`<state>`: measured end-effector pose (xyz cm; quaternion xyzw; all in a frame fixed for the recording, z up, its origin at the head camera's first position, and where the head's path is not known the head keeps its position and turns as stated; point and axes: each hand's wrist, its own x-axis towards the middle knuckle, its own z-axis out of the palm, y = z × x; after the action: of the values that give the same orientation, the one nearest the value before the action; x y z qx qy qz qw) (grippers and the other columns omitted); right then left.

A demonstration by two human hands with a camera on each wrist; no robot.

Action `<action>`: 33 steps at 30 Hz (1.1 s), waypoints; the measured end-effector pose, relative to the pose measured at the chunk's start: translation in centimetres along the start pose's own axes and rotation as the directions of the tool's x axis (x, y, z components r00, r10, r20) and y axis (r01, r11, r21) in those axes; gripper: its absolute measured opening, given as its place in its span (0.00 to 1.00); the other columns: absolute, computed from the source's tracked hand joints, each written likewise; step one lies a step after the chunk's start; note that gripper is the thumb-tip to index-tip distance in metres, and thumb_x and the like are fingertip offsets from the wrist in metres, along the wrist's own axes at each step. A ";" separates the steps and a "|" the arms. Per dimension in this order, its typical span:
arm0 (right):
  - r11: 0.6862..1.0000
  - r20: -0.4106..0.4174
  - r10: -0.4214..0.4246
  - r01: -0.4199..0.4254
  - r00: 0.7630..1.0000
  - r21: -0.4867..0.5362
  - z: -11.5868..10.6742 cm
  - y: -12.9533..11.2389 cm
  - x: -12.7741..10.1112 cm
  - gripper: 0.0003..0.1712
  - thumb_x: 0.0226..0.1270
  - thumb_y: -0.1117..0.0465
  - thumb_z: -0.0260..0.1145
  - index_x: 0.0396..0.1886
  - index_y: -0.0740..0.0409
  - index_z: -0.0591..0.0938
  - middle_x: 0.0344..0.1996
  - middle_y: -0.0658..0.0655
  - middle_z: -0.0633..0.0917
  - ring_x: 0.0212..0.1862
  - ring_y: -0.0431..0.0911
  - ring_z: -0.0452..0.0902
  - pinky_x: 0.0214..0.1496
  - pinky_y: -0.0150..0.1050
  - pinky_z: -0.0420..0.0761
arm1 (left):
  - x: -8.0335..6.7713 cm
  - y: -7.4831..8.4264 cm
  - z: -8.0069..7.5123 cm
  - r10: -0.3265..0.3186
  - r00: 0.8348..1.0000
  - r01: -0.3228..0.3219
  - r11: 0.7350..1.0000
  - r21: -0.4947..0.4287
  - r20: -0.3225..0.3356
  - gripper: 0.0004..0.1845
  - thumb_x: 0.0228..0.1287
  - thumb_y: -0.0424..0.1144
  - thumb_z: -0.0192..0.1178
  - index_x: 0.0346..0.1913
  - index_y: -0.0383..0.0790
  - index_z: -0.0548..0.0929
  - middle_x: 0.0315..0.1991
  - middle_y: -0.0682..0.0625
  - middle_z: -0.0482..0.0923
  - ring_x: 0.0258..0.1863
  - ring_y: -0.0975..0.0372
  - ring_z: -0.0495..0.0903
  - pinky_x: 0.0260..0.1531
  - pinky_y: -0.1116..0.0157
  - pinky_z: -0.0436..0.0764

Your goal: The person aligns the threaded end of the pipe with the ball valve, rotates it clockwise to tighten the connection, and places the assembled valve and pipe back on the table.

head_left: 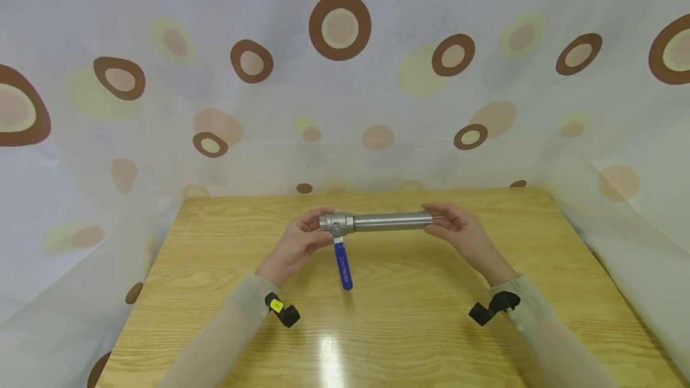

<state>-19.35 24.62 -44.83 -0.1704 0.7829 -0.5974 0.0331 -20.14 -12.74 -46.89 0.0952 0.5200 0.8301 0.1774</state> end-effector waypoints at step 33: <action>0.999 -0.004 -0.013 0.013 1.000 -0.031 -0.3 0.3 0.0 0.23 0.76 0.62 0.67 0.66 0.64 0.78 0.55 0.45 0.84 0.54 0.35 0.83 0.56 0.32 0.85 | 0.0 0.2 0.3 -0.006 1.000 0.006 1.000 -0.018 -0.007 0.32 0.63 0.15 0.55 0.47 0.60 0.90 0.56 0.55 0.82 0.55 0.57 0.75 0.50 0.68 0.86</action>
<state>-19.51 24.96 -45.04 -0.1747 0.7912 -0.5855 0.0252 -20.06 -12.57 -46.56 0.0891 0.5133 0.8346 0.1788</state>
